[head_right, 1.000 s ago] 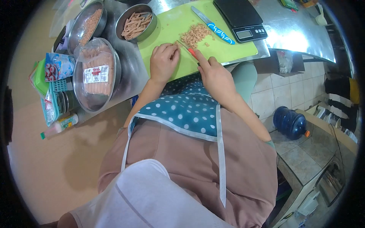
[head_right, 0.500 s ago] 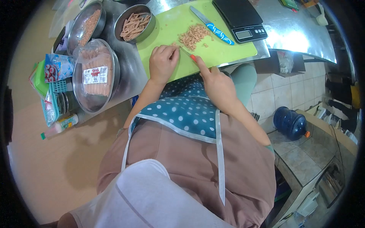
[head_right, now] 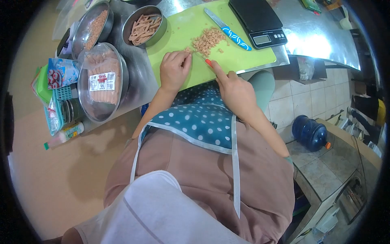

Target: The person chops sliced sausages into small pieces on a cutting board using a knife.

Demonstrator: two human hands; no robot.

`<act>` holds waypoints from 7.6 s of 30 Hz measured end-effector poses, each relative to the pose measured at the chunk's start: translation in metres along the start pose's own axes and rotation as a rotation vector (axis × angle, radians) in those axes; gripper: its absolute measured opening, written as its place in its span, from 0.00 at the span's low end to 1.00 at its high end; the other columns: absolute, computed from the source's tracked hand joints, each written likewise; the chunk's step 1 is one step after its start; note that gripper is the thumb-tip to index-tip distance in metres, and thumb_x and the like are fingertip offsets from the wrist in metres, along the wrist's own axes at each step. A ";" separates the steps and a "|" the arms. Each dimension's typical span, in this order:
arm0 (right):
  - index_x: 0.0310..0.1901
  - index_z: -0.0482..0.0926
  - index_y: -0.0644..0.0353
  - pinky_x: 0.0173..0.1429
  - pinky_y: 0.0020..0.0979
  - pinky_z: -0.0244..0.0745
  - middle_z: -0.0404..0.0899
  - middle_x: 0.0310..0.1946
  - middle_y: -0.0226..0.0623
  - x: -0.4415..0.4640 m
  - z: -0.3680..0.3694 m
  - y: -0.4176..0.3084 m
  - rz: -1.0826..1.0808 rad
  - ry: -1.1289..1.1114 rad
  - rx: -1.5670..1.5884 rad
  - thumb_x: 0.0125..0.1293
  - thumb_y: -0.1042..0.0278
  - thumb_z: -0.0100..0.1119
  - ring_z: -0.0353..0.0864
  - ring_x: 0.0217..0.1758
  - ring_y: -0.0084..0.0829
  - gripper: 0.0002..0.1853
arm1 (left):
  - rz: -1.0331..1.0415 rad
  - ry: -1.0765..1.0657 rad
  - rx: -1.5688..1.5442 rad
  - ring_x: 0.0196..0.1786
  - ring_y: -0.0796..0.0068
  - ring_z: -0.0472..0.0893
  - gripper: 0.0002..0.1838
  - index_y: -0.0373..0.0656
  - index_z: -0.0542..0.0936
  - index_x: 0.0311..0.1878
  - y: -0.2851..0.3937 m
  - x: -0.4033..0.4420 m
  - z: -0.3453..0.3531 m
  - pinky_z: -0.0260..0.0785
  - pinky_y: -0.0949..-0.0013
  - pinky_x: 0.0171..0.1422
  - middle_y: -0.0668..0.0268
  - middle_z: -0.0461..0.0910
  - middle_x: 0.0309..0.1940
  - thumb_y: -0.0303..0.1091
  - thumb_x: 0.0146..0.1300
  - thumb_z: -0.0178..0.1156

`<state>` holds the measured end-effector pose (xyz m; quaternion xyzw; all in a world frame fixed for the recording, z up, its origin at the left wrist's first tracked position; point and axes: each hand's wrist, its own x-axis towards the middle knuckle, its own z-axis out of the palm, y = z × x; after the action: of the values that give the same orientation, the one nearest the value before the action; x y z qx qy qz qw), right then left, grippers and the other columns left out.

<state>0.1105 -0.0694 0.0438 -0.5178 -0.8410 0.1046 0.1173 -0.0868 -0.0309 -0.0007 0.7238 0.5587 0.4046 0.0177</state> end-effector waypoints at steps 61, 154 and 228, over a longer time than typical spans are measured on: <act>0.69 0.61 0.42 0.24 0.38 0.74 0.74 0.22 0.42 0.007 0.002 -0.012 -0.030 -0.025 0.016 0.62 0.69 0.53 0.78 0.21 0.41 0.31 | -0.036 0.024 0.019 0.33 0.61 0.77 0.03 0.42 0.81 0.28 -0.001 -0.009 -0.001 0.71 0.63 0.39 0.63 0.80 0.27 0.27 0.49 0.65; 0.68 0.62 0.40 0.23 0.39 0.73 0.74 0.21 0.42 0.010 0.007 -0.014 -0.083 -0.001 0.117 0.63 0.68 0.53 0.77 0.19 0.42 0.30 | -0.055 -0.009 -0.009 0.34 0.60 0.77 0.03 0.41 0.82 0.31 0.005 -0.024 -0.015 0.71 0.62 0.40 0.63 0.79 0.29 0.27 0.51 0.65; 0.68 0.62 0.38 0.25 0.39 0.75 0.74 0.21 0.41 0.001 -0.003 -0.012 -0.120 0.031 0.183 0.63 0.66 0.54 0.77 0.20 0.41 0.31 | -0.082 0.024 0.007 0.33 0.59 0.79 0.04 0.40 0.81 0.30 0.005 -0.033 -0.025 0.71 0.63 0.40 0.61 0.81 0.29 0.25 0.50 0.65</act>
<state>0.1007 -0.0737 0.0505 -0.4552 -0.8554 0.1659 0.1832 -0.0994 -0.0702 0.0000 0.6954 0.5896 0.4100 0.0250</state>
